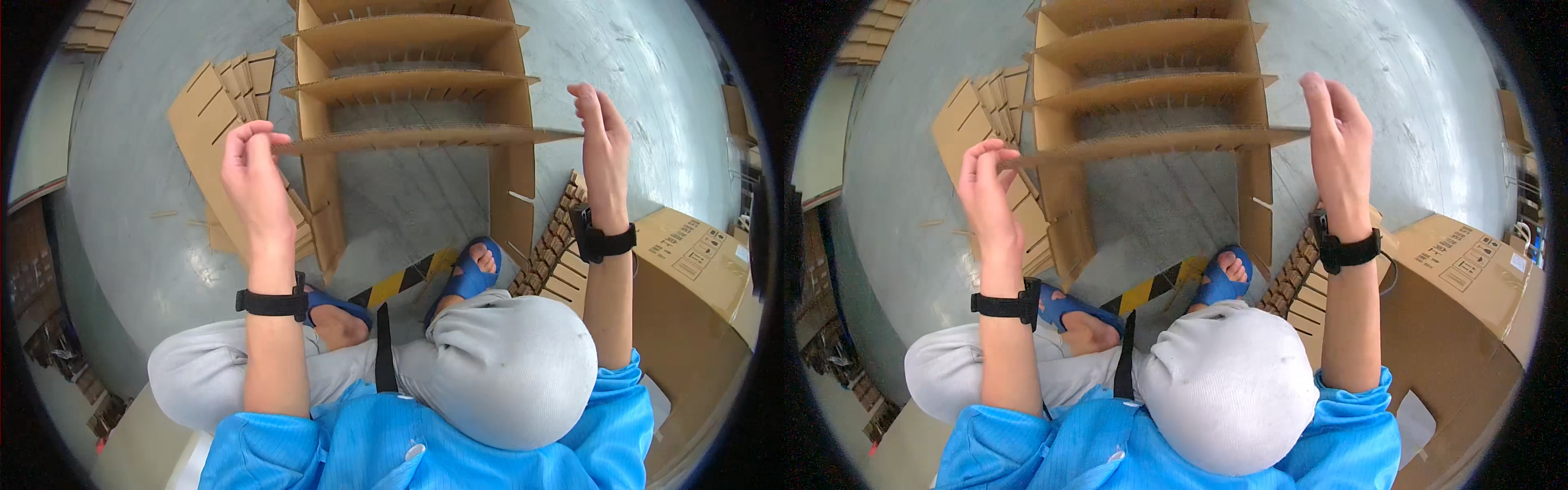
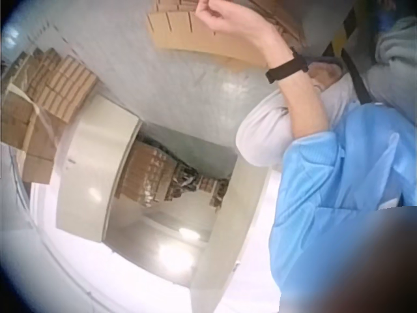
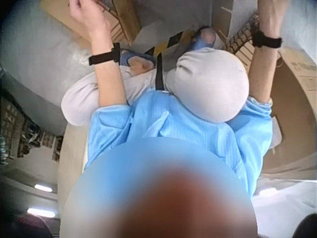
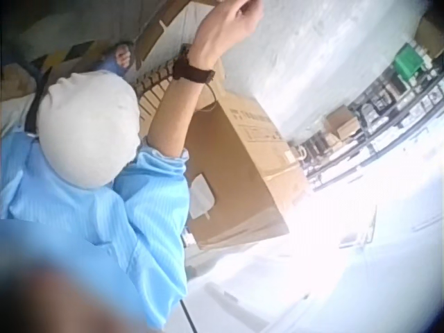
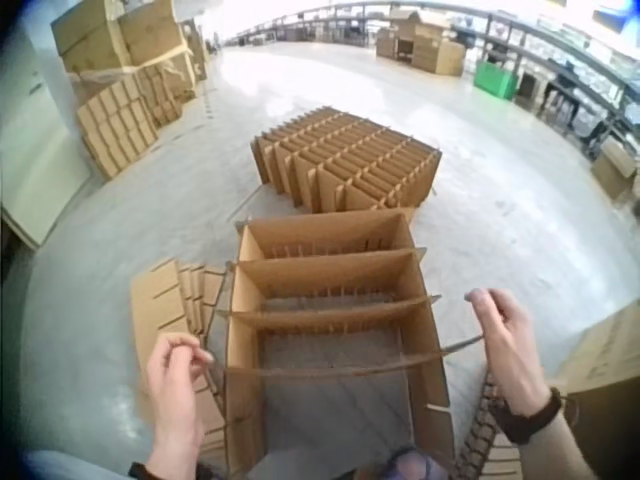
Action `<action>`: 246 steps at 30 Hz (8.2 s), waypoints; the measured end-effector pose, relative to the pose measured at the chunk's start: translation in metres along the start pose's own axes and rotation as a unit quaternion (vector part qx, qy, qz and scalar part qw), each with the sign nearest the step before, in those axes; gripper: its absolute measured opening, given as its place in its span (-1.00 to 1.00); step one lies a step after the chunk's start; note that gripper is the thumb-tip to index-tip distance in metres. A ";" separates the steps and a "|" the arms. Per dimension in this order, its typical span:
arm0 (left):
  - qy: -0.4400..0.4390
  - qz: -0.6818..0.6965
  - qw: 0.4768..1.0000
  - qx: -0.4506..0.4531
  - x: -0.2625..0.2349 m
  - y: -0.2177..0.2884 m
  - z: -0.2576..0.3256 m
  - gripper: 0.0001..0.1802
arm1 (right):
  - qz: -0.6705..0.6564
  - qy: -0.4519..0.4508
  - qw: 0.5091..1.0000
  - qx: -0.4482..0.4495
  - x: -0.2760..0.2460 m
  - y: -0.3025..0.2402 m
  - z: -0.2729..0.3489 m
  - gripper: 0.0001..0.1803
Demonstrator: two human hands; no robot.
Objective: The recorder is sitting on the floor and assembling interlocking cardboard dividers into a grid structure.
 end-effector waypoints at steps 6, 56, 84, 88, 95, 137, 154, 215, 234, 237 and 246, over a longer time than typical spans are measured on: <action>0.001 -0.053 0.998 -0.030 0.010 -0.019 -0.004 -0.84 | 0.034 -0.039 0.998 -0.027 0.025 0.008 -0.009 -0.73; -0.485 0.640 0.587 -0.102 -0.028 0.184 0.121 -0.48 | 0.230 -0.130 0.897 -0.355 0.177 -0.028 0.015 -0.57; -0.458 0.680 0.571 -0.047 0.024 0.188 0.234 -0.34 | 0.159 -0.106 0.943 -0.272 0.151 -0.030 0.010 -0.60; -0.382 0.692 0.608 0.071 0.043 0.188 0.264 -0.35 | -0.033 0.048 0.983 -0.173 0.071 -0.039 0.019 -0.80; -0.379 0.603 0.700 0.057 0.061 0.188 0.264 -0.31 | 0.047 0.193 0.976 0.090 -0.092 0.087 0.094 -0.65; -0.316 0.660 0.644 0.224 0.043 0.180 0.278 -0.26 | 0.284 0.147 0.858 0.402 -0.172 0.229 0.275 0.04; -0.666 0.459 0.587 -0.032 0.068 0.190 0.238 -0.48 | -0.191 -0.124 0.943 0.242 -0.182 0.090 0.175 -0.64; -0.271 0.537 0.760 -0.245 0.025 0.046 0.117 -0.75 | -0.109 -0.103 0.984 0.097 -0.202 -0.033 0.097 -0.63; -0.133 0.123 0.958 -0.223 -0.006 -0.065 0.112 -0.89 | 0.246 -0.459 0.798 -0.303 0.062 -0.183 0.030 -0.87; -0.099 0.063 0.984 -0.132 -0.024 -0.029 0.126 -0.95 | 0.247 -0.481 0.781 -0.312 0.067 -0.187 0.033 -0.87; 0.064 0.196 0.963 -0.172 -0.079 -0.067 0.082 -0.75 | 0.276 -0.491 0.742 -0.362 0.078 -0.184 0.051 -0.85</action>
Point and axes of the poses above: each hand's wrist, its own z-axis away from the middle knuckle, its own x-axis out of the palm, y = z × x, the point moved 5 cm from there along -z, towards the middle knuckle, and after that the axes turned 2 degrees about -z, right-handed, at the moved point
